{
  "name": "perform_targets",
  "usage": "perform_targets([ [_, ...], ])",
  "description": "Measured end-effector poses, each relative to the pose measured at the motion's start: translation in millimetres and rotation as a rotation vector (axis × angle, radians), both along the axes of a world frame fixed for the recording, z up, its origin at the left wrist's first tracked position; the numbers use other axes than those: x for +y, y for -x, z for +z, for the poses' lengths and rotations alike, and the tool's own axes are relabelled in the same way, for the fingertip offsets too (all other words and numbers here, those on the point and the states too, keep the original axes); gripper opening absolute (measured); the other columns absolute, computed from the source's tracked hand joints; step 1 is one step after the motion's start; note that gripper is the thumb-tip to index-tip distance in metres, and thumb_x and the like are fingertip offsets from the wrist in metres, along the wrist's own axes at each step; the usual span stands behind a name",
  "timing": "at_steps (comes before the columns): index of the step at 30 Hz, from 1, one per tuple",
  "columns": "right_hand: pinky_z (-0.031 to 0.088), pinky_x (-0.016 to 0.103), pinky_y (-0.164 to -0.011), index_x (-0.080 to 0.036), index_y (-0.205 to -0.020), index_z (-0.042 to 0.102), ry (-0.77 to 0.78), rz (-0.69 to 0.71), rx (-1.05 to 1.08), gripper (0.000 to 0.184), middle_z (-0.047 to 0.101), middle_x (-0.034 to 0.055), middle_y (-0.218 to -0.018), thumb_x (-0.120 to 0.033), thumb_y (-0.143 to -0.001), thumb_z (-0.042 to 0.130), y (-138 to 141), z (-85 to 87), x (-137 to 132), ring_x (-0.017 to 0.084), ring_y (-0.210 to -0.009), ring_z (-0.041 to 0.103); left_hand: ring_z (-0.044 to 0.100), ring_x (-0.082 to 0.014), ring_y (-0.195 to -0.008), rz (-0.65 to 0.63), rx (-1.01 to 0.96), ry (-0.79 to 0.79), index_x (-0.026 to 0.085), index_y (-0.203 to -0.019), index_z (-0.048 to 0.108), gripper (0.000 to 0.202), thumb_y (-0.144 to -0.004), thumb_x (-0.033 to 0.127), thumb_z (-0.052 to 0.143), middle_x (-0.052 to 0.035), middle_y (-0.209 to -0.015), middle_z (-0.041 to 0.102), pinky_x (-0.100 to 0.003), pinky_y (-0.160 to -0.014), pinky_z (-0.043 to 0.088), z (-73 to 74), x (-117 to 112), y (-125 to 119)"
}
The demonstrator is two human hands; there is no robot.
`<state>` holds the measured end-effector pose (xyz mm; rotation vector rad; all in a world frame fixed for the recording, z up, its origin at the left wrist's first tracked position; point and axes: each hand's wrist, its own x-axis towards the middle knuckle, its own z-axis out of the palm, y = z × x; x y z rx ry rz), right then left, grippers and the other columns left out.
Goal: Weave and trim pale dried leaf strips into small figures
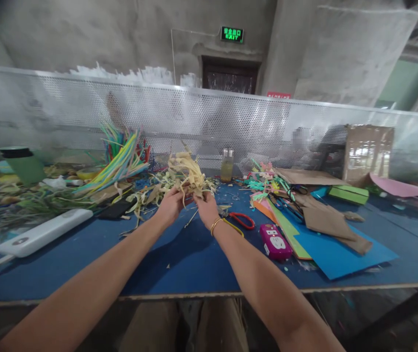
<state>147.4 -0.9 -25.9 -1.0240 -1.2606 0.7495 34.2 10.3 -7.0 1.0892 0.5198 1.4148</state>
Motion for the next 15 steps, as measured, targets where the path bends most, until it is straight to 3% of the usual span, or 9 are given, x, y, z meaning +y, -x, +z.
perform_targets([
  [4, 0.038, 0.024, -0.051, -0.022, -0.079, 0.051, 0.124, 0.044, 0.334, 0.019, 0.054, -0.002, -0.063, -0.04, -0.074, 0.052, 3, 2.7, 4, 0.012, -0.055, 0.048, 0.062, -0.0146, -0.073, -0.006, -0.084, 0.067, 0.018, -0.086, 0.061, 0.032, -0.058, 0.021, 0.075, -0.0014, -0.079, 0.065, -0.03, -0.074, 0.047, 3.2, -5, -5],
  [9, 0.034, 0.022, -0.044, -0.022, -0.08, 0.052, 0.21, 0.068, 0.522, 0.013, 0.056, -0.0024, -0.062, -0.033, -0.073, 0.052, -3, 11.1, 3, 0.012, -0.051, 0.047, 0.06, -0.0144, -0.083, -0.047, 0.016, -0.073, 0.018, -0.079, 0.061, 0.026, -0.057, 0.015, 0.075, -0.0007, -0.084, 0.064, -0.029, -0.082, 0.044, 2.9, -9, -8],
  [15, 0.033, 0.022, -0.041, -0.02, -0.075, 0.052, 0.244, -0.006, 0.556, 0.01, 0.055, -0.0017, -0.057, -0.029, -0.073, 0.051, -14, 14.5, 13, 0.012, -0.047, 0.048, 0.056, -0.015, -0.081, 0.197, 0.284, -0.317, 0.017, -0.069, 0.062, 0.019, -0.058, 0.021, 0.076, -0.0013, -0.082, 0.062, -0.028, -0.08, 0.043, 12.3, -13, -1],
])
